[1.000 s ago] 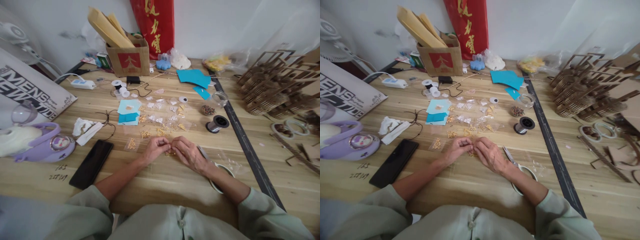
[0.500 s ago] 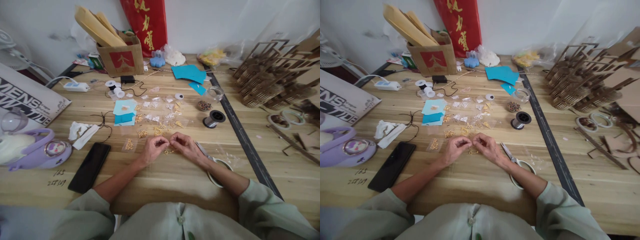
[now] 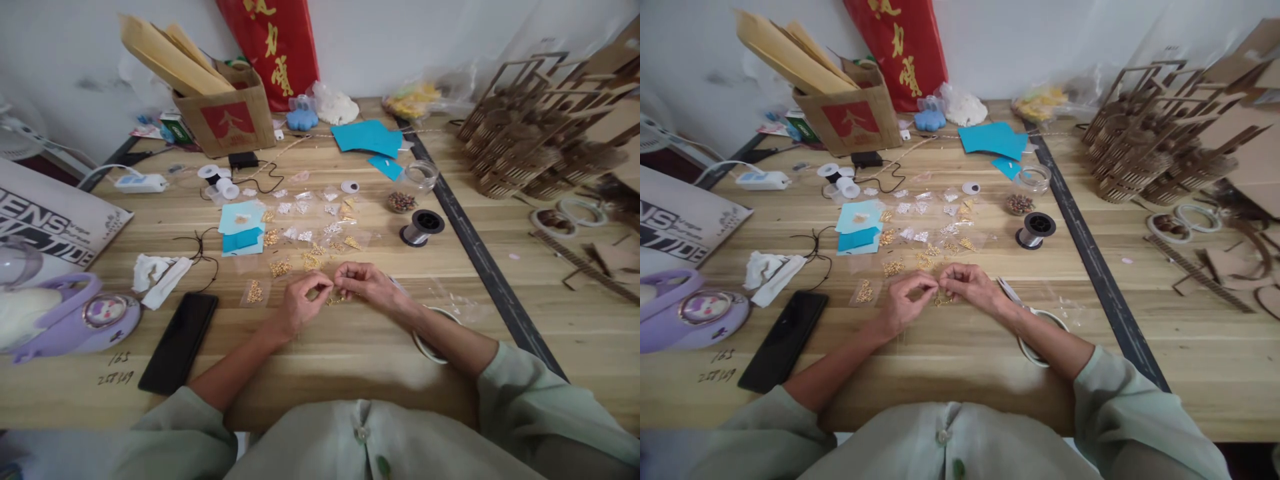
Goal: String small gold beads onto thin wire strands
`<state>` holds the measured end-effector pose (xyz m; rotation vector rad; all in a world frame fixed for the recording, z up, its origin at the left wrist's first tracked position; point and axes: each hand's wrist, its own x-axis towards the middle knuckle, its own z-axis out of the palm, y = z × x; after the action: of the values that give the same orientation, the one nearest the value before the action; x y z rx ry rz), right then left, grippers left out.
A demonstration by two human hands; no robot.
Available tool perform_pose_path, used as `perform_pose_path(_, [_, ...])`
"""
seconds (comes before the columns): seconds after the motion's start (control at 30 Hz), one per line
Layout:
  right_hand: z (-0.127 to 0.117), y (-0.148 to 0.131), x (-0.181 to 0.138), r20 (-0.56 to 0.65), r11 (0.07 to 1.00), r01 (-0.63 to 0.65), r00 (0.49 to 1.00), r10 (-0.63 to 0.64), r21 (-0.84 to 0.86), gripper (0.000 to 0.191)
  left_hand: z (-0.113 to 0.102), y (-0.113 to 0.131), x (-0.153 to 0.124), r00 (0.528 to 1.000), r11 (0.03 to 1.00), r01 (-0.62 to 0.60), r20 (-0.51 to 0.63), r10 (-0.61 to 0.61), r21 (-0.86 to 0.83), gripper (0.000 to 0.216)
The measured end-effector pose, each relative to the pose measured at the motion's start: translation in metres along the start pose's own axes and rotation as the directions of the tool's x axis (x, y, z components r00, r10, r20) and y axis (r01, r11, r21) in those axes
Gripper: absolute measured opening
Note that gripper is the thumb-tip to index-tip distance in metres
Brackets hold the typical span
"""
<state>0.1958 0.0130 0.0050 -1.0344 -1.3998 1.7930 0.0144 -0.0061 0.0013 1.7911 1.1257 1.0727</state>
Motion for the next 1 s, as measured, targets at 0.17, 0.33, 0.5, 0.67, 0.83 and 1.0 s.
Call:
perform_pose_path(0.17, [-0.004,-0.002,0.001,0.065,1.000,-0.029,0.997,0.029,0.006,0.030,0.000,-0.005,-0.003,0.996,0.994,-0.090,0.027,0.089,0.060,0.009])
perform_pose_path(0.33, [-0.008,-0.004,0.002,0.136,0.999,-0.051,0.989,0.052,-0.016,0.028,-0.003,-0.010,-0.005,0.981,0.973,-0.189,0.063,0.182,0.129,0.010])
perform_pose_path(0.5, [-0.014,-0.003,0.003,0.194,0.998,-0.053,0.979,0.059,-0.037,0.025,-0.005,-0.016,-0.007,0.964,0.953,-0.248,0.138,0.226,0.175,0.013])
perform_pose_path(0.67, [-0.018,-0.004,0.002,0.257,0.997,-0.057,0.964,0.069,-0.053,0.021,-0.007,-0.022,-0.010,0.925,0.920,-0.356,0.200,0.322,0.163,0.014])
perform_pose_path(0.83, [-0.018,-0.007,0.002,0.285,0.999,-0.052,0.957,0.053,-0.010,0.022,-0.005,-0.020,-0.007,0.818,0.781,-0.574,0.189,0.543,0.244,0.013])
perform_pose_path(1.0, [-0.018,-0.008,0.003,0.302,0.995,-0.098,0.949,0.085,0.026,0.026,-0.003,-0.015,-0.004,0.709,0.663,-0.698,0.130,0.693,0.271,0.016])
